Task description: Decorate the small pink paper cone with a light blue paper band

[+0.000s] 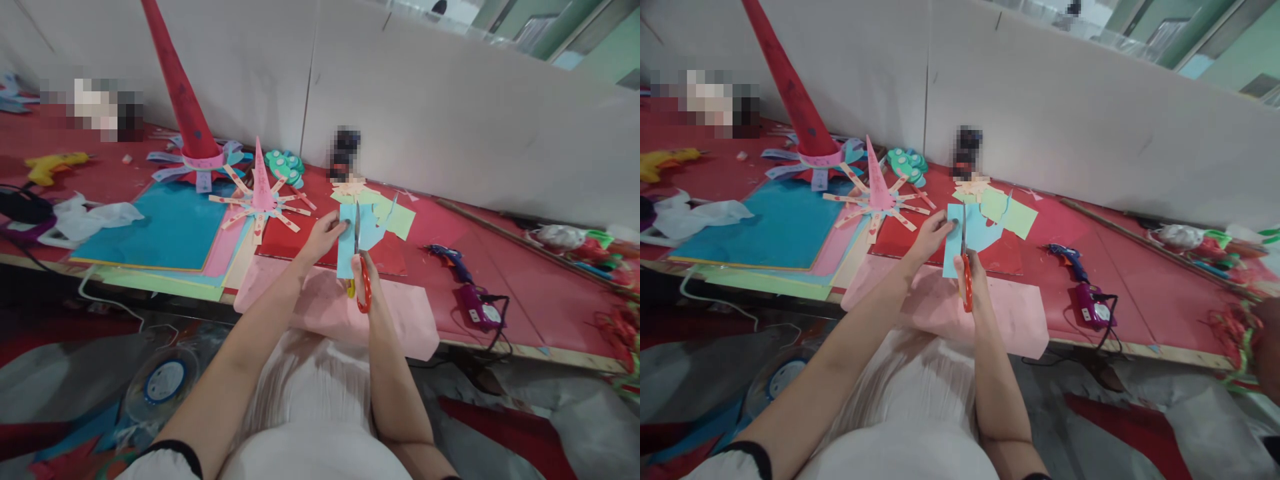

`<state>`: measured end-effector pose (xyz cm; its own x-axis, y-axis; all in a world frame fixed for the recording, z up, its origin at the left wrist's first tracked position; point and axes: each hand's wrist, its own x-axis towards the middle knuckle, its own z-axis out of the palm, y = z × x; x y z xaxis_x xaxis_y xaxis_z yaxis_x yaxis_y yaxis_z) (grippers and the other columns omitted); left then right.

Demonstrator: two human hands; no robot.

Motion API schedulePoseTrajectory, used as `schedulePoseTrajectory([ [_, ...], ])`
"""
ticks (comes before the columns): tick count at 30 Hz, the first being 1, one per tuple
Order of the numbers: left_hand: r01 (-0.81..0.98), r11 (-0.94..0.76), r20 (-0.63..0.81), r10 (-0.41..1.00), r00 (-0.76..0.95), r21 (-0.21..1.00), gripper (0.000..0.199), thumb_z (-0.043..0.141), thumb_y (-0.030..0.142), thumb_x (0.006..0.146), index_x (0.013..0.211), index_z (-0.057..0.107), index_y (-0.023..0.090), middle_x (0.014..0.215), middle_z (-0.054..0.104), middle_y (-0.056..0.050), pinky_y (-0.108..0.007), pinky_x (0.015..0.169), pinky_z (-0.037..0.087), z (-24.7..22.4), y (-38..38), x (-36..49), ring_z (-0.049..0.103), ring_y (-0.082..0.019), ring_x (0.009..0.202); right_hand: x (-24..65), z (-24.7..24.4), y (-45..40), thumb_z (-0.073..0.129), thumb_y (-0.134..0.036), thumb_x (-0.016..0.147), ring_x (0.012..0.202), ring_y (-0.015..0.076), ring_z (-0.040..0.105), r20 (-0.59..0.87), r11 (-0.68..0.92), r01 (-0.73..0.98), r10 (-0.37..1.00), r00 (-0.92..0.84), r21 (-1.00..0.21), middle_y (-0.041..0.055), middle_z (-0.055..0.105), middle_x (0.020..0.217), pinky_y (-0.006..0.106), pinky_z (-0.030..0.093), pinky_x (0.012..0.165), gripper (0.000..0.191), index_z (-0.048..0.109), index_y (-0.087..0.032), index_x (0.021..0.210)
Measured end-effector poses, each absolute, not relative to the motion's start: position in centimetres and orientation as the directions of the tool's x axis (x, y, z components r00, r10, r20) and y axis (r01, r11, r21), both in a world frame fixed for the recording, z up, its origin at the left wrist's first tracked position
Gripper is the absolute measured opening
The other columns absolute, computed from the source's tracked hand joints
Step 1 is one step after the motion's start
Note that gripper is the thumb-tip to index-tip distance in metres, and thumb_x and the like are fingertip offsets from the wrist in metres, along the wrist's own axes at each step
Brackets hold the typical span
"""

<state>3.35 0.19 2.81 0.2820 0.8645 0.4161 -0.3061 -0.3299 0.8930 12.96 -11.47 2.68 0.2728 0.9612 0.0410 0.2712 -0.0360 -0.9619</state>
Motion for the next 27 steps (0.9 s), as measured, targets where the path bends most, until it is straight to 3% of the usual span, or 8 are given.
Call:
schedulePoseTrajectory([
  [10, -0.295, -0.334, 0.416, 0.866, 0.280, 0.895, 0.040, 0.061, 0.054, 0.073, 0.065, 0.044, 0.018, 0.059, 0.034, 0.004, -0.023, 0.051, 0.028, 2.9, 0.2, 3.3, 0.033, -0.010, 0.056, 12.9, 2.6, -11.2, 0.046, -0.065, 0.076, 0.059, 0.0134, 0.052, 0.041, -0.032, 0.256, 0.961, 0.275, -0.966, -0.0012, 0.053, 0.066, 0.024, 0.039, 0.050, 0.045, 0.054, -0.026, 0.097],
  [16, -0.309, -0.337, 0.425, 0.859, 0.285, 0.889, 0.047, 0.060, 0.062, 0.069, 0.065, 0.045, 0.017, 0.060, 0.035, 0.004, -0.023, 0.052, 0.027, 3.1, 0.1, 3.3, 0.033, -0.009, 0.056, 12.4, 2.8, -11.5, 0.044, -0.063, 0.079, 0.057, 0.0119, 0.050, 0.069, 0.017, 0.200, 0.964, 0.256, -0.980, -0.0019, 0.051, 0.065, 0.023, 0.039, 0.049, 0.044, 0.052, -0.024, 0.098],
  [27, -0.311, -0.323, 0.416, 0.855, 0.309, 0.894, 0.040, 0.060, 0.054, 0.074, 0.068, 0.043, 0.017, 0.060, 0.032, 0.005, -0.022, 0.051, 0.026, 2.7, 0.3, 3.3, 0.032, -0.008, 0.056, 12.0, 3.2, -11.7, 0.047, -0.062, 0.080, 0.049, 0.0082, 0.043, 0.122, 0.078, 0.174, 0.958, 0.258, -0.982, -0.0046, 0.045, 0.062, 0.022, 0.036, 0.045, 0.039, 0.048, -0.023, 0.081],
])
